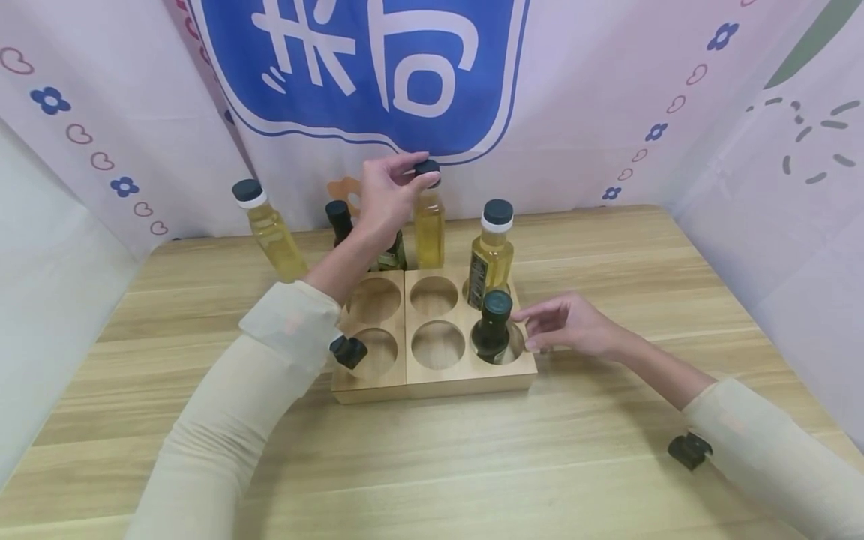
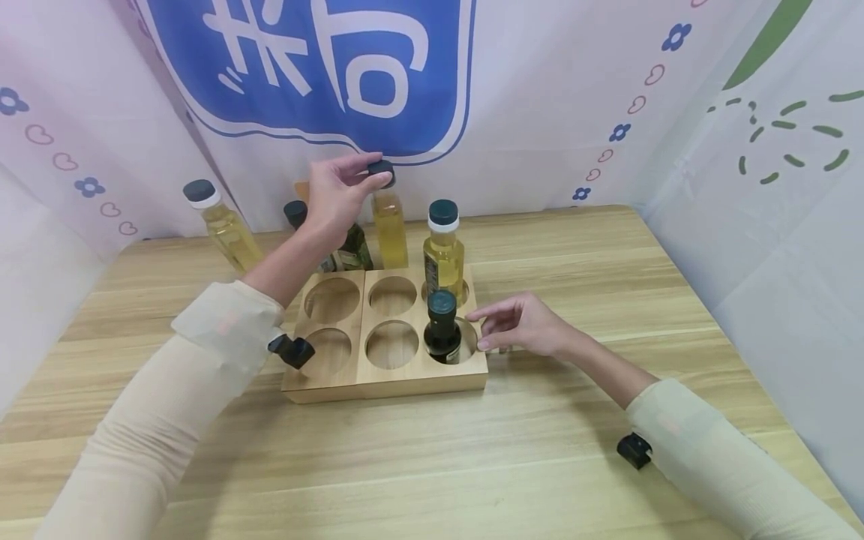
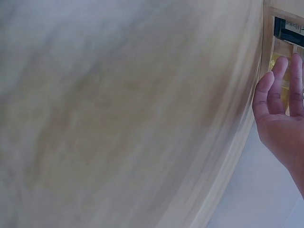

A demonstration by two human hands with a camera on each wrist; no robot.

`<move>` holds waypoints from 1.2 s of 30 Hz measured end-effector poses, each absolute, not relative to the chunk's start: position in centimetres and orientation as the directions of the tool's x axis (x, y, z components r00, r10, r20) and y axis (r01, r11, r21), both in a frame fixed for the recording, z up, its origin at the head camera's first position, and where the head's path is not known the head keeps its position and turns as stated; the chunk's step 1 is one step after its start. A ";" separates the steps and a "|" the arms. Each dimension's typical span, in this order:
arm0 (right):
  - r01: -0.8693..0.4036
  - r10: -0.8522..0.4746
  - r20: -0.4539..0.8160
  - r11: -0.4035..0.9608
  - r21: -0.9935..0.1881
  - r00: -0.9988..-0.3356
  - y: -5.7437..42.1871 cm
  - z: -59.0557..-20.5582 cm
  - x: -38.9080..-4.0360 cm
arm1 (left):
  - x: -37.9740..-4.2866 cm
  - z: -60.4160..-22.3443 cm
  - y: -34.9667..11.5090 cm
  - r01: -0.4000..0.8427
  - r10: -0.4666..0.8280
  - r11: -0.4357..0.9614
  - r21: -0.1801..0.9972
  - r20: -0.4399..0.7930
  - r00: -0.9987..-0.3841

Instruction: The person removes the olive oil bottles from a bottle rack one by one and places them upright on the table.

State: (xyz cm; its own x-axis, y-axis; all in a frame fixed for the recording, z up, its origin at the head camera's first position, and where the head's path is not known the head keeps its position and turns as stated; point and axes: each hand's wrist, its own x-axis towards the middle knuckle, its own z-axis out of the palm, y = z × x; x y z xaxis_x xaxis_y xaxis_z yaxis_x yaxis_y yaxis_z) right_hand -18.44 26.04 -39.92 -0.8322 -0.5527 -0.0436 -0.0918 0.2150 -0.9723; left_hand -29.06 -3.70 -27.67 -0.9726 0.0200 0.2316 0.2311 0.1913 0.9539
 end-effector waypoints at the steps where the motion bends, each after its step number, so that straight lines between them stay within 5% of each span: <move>1: -0.092 -0.553 -0.043 0.214 -0.972 -0.832 26.0 -39.9 -18.4 | -29.1 -27.7 -3.7 0.224 0.017 0.193 0.955 0.225 -0.974; 36: -0.104 -0.562 -0.029 0.204 -0.974 -0.826 26.0 -39.9 -18.4 | -29.4 -28.0 -4.4 0.206 0.026 0.099 0.974 0.204 -0.979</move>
State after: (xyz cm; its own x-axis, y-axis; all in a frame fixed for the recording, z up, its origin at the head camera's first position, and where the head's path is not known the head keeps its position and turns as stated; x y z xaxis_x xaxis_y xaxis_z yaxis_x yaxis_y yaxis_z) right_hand -18.44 26.04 -39.91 -0.8264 -0.5623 -0.0293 -0.1040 0.2035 -0.9735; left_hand -29.35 -4.43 -28.05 -0.9786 0.0258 0.2043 0.2059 0.0991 0.9735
